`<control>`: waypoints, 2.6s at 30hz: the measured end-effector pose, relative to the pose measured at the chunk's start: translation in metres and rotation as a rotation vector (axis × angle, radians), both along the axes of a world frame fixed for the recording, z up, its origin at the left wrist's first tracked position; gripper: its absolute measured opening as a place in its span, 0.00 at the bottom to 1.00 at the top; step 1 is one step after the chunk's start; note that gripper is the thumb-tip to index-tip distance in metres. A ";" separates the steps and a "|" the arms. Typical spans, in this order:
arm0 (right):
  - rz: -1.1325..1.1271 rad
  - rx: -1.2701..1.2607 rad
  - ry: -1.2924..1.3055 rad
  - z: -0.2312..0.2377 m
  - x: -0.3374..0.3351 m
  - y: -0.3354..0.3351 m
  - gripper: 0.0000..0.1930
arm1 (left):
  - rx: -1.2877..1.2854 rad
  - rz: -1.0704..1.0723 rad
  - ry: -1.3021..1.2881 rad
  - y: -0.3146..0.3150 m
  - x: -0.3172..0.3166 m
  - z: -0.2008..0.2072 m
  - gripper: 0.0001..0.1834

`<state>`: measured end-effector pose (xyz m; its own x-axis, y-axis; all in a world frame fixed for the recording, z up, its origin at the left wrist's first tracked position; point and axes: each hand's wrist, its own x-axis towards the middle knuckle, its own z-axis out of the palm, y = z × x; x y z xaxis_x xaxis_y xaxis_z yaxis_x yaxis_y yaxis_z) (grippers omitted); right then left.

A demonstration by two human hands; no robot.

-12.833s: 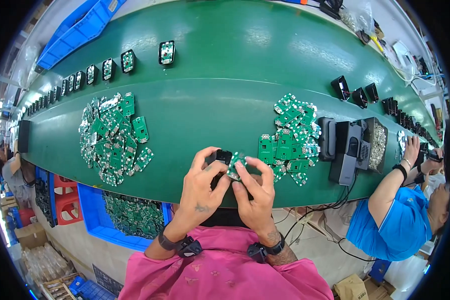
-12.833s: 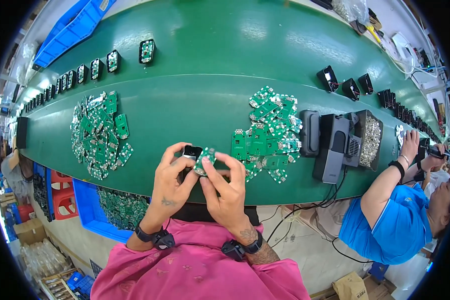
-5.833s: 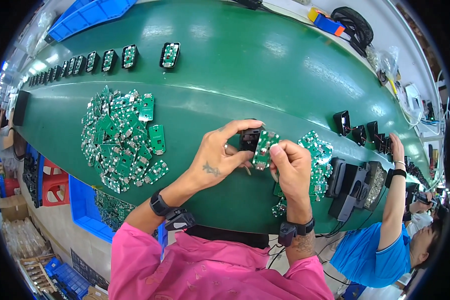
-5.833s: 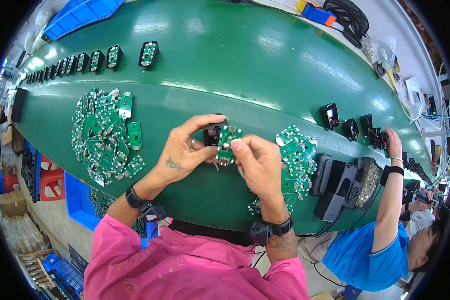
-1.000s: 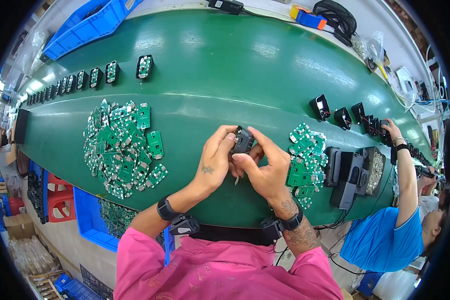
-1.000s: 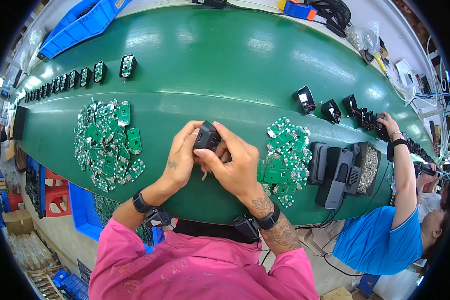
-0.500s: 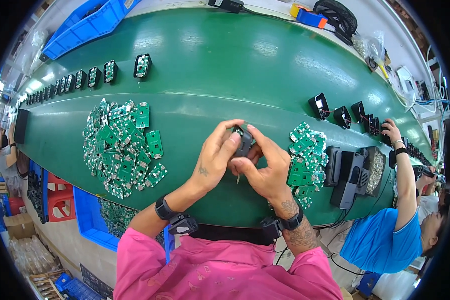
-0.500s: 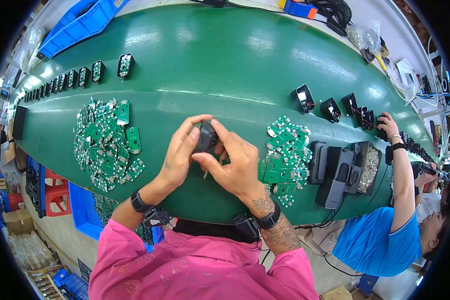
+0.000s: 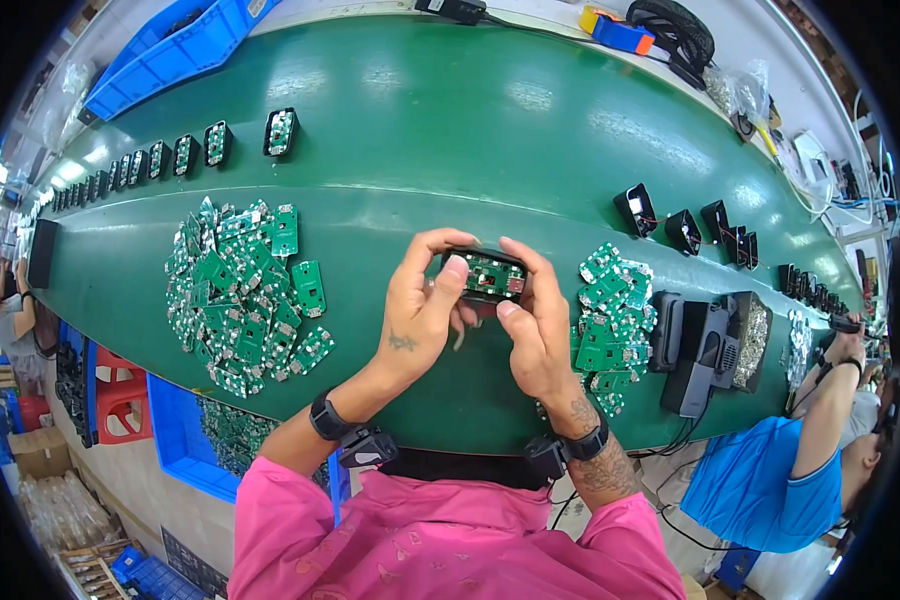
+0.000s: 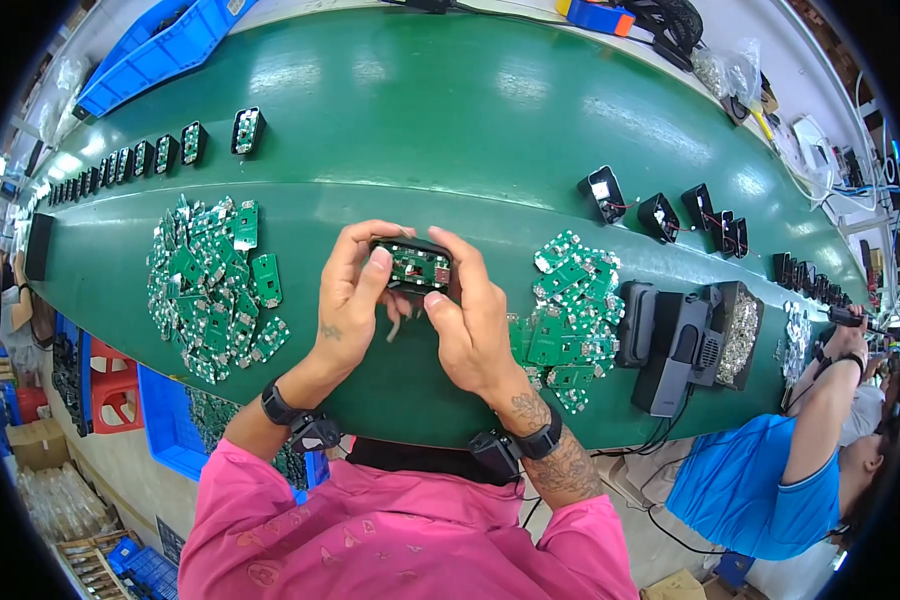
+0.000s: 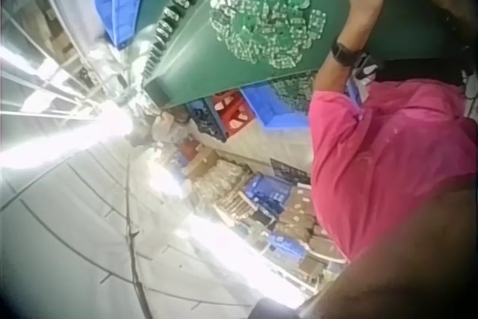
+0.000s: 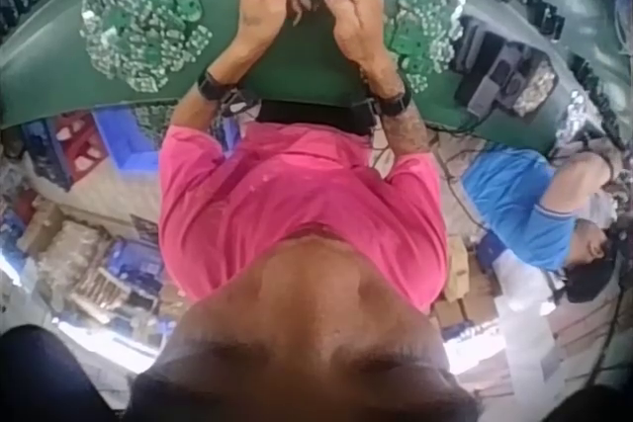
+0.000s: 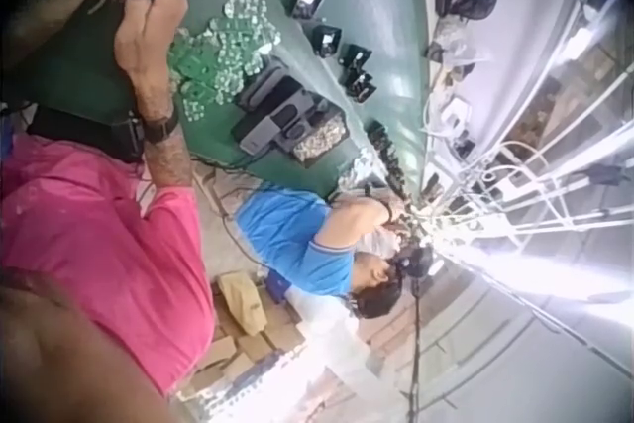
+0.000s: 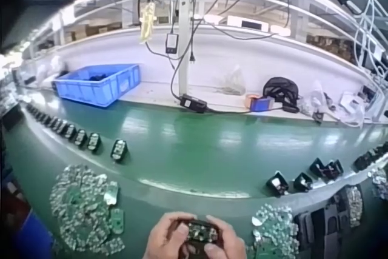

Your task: The person assembles electronic devices by hand, picking up a black plastic housing and a green circuit board, fitting the board into the housing, and pressing them together. The person then places the assembled unit onto the green conveyor belt and repeats the process.

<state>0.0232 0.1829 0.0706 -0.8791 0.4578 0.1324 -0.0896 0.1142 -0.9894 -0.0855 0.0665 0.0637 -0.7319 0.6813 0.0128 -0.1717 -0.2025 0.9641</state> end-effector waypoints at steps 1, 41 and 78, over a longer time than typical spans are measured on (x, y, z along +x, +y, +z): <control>0.016 0.040 -0.001 -0.001 0.000 0.001 0.28 | 0.002 -0.005 0.011 0.000 0.002 0.000 0.16; -0.043 0.050 0.051 -0.003 -0.006 -0.005 0.15 | -0.021 0.113 0.236 -0.004 0.007 0.002 0.20; 0.199 -0.957 -0.011 -0.013 -0.003 0.004 0.30 | -0.115 0.318 1.180 0.001 0.005 -0.005 0.43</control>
